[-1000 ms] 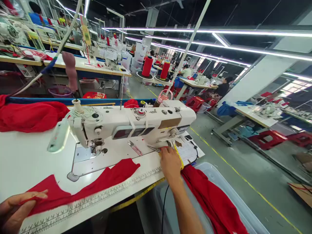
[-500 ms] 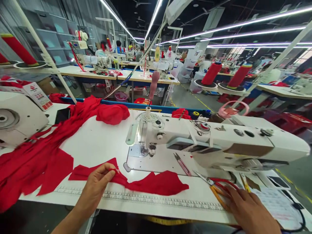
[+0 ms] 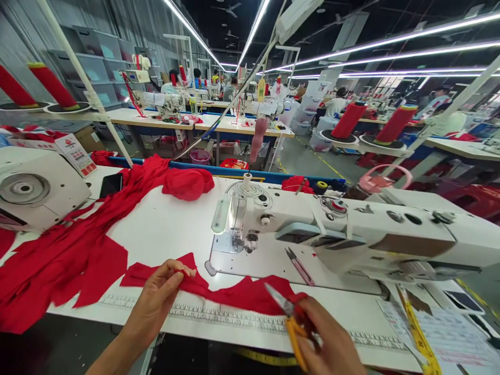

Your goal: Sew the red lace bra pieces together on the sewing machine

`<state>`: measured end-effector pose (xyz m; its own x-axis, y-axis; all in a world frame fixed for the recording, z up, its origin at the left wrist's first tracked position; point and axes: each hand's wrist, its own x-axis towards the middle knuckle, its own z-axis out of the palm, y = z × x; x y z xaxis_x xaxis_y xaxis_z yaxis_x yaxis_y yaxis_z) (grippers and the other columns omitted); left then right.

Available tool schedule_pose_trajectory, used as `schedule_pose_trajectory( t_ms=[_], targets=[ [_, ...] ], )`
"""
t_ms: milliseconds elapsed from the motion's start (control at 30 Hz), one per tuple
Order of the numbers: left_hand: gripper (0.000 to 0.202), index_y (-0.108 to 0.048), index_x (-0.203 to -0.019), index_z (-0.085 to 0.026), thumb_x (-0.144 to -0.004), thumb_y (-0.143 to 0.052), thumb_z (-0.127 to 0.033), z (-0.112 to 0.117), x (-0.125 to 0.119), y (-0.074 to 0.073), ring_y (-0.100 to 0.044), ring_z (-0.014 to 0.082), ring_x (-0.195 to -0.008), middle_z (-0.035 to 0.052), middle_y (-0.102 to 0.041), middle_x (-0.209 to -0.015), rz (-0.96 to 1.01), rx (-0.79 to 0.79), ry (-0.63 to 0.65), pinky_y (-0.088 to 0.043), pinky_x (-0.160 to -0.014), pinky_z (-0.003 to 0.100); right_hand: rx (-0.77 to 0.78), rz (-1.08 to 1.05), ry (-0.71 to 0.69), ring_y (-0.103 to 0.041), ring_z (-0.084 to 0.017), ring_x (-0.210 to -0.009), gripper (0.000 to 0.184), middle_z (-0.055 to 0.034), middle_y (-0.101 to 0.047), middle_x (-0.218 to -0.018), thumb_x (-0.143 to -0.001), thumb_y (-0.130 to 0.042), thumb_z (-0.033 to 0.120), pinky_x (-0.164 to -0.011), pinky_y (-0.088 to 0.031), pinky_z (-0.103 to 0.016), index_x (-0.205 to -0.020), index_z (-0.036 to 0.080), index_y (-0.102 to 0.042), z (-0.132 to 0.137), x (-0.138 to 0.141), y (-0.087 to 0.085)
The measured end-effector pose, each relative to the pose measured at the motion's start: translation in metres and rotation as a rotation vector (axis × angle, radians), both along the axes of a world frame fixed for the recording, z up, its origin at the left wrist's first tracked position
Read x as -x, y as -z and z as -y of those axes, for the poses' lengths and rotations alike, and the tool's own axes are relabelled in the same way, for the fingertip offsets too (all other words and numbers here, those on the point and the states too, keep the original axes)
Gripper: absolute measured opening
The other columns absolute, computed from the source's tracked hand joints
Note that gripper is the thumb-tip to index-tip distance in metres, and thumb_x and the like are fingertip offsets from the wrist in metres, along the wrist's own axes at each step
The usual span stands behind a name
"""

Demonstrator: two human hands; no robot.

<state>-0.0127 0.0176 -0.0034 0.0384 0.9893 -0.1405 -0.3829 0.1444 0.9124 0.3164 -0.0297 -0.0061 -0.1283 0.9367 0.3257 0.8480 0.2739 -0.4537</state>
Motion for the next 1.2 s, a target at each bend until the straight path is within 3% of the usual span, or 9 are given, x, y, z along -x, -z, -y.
schedule_pose_trajectory(
  t_ms=[67,133,300,433,633,1200],
  targets=[
    [0.020,-0.066,-0.084,-0.023,-0.084,-0.074,-0.041,0.001,-0.002,0.000,-0.056,0.0165,-0.089,0.0000,-0.063,-0.087,-0.013,-0.026,-0.001,-0.044,-0.087,0.028,0.037,-0.014,-0.161,-0.060,-0.018,-0.065,0.021,-0.0025,-0.063,-0.082,-0.087,-0.064,0.044,-0.055,-0.049,-0.026,-0.090,0.026,-0.055,-0.016,0.041,-0.014],
    [0.022,-0.066,-0.083,-0.023,-0.083,-0.075,-0.042,0.003,-0.002,0.000,-0.056,0.0169,-0.089,0.0003,-0.064,-0.087,-0.032,-0.040,-0.020,-0.044,-0.086,0.028,0.053,-0.001,-0.232,-0.058,-0.017,-0.065,0.026,-0.0014,-0.061,-0.079,-0.086,-0.067,0.044,-0.056,-0.048,-0.026,-0.082,0.024,-0.051,-0.030,0.072,-0.024],
    [0.028,-0.067,-0.082,-0.022,-0.076,-0.079,-0.047,0.006,0.000,-0.005,-0.057,0.0179,-0.085,0.0013,-0.065,-0.084,-0.039,-0.005,-0.105,-0.046,-0.082,0.028,0.142,0.059,-0.315,-0.054,-0.016,-0.063,0.037,0.0003,-0.058,-0.074,-0.081,-0.074,0.048,-0.053,-0.039,-0.025,-0.074,0.023,-0.047,-0.046,0.111,-0.028],
    [0.030,-0.068,-0.081,-0.022,-0.074,-0.080,-0.048,0.008,0.000,-0.005,-0.058,0.0178,-0.082,0.0012,-0.065,-0.082,-0.049,0.011,-0.105,-0.046,-0.079,0.027,0.161,0.054,-0.344,-0.053,-0.016,-0.063,0.040,0.0008,-0.058,-0.073,-0.082,-0.073,0.051,-0.054,-0.036,-0.025,-0.073,0.022,-0.046,-0.052,0.118,-0.026],
    [0.025,-0.068,-0.084,-0.022,-0.081,-0.076,-0.045,0.007,-0.004,0.003,-0.058,0.0185,-0.084,0.0021,-0.066,-0.084,-0.041,-0.014,-0.004,-0.047,-0.080,0.027,0.133,0.055,-0.365,-0.051,-0.014,-0.061,0.040,0.0011,-0.057,-0.071,-0.085,-0.068,0.048,-0.053,-0.031,-0.024,-0.071,0.022,-0.041,-0.056,0.119,-0.029],
    [0.026,-0.068,-0.082,-0.021,-0.079,-0.077,-0.045,0.004,-0.017,0.005,-0.060,0.0194,-0.088,0.0022,-0.065,-0.085,-0.052,0.005,-0.073,-0.048,-0.083,0.028,-0.055,0.083,-0.367,-0.044,-0.011,-0.051,0.041,0.0025,-0.053,-0.061,-0.096,-0.055,0.046,-0.049,-0.028,-0.026,-0.067,0.023,-0.040,-0.055,0.112,-0.011]
  ],
)
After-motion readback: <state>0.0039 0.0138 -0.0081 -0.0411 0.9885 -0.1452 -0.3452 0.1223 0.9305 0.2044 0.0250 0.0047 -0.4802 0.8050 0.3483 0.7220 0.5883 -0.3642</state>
